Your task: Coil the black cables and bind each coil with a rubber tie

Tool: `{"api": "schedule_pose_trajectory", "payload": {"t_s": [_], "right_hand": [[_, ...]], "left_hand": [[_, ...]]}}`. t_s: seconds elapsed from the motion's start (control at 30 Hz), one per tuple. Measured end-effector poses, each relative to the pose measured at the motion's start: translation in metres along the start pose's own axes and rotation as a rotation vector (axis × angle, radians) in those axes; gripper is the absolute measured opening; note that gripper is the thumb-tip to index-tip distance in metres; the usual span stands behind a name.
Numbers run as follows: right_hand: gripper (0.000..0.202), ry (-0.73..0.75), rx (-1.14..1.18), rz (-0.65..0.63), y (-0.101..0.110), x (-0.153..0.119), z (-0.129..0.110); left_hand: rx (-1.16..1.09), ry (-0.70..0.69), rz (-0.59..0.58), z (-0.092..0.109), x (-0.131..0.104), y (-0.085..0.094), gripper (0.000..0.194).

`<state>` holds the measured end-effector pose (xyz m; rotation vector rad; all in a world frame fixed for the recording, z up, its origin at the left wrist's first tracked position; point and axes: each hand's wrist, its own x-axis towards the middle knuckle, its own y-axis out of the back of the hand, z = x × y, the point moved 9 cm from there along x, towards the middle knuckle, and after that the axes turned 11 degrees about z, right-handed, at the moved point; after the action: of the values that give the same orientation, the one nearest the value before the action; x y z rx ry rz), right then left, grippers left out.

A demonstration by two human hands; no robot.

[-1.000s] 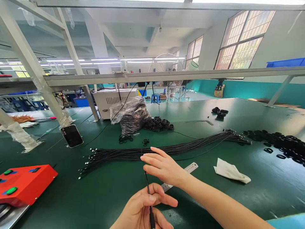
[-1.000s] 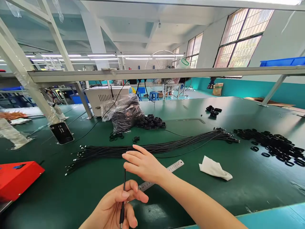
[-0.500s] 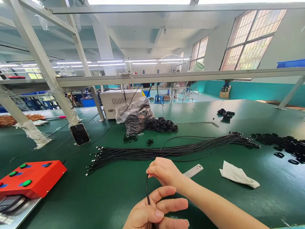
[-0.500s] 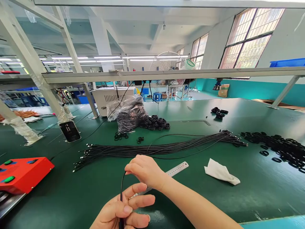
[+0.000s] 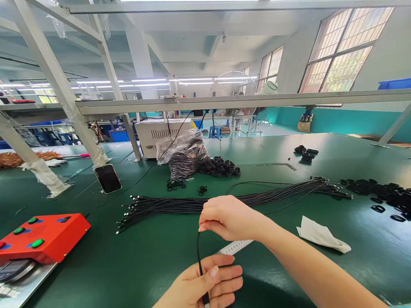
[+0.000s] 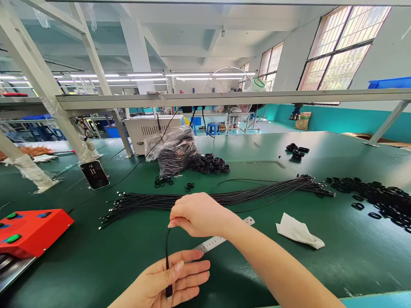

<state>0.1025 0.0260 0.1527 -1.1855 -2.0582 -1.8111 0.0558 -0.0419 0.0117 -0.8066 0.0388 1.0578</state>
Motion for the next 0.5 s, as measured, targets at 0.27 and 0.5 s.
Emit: {"api": "schedule_pose_trajectory", "payload": {"t_s": [0.27, 0.5], "right_hand": [[0.012, -0.414, 0.429, -0.071, -0.059, -0.029, 0.014], [0.028, -0.541, 0.575, -0.13, -0.096, -0.079, -0.01]], "left_hand": [[-0.096, -0.248, -0.225, 0.037, -0.021, -0.022, 0.045], [-0.107, -0.572, -0.006, 0.076, -0.029, 0.002, 0.05]]}}
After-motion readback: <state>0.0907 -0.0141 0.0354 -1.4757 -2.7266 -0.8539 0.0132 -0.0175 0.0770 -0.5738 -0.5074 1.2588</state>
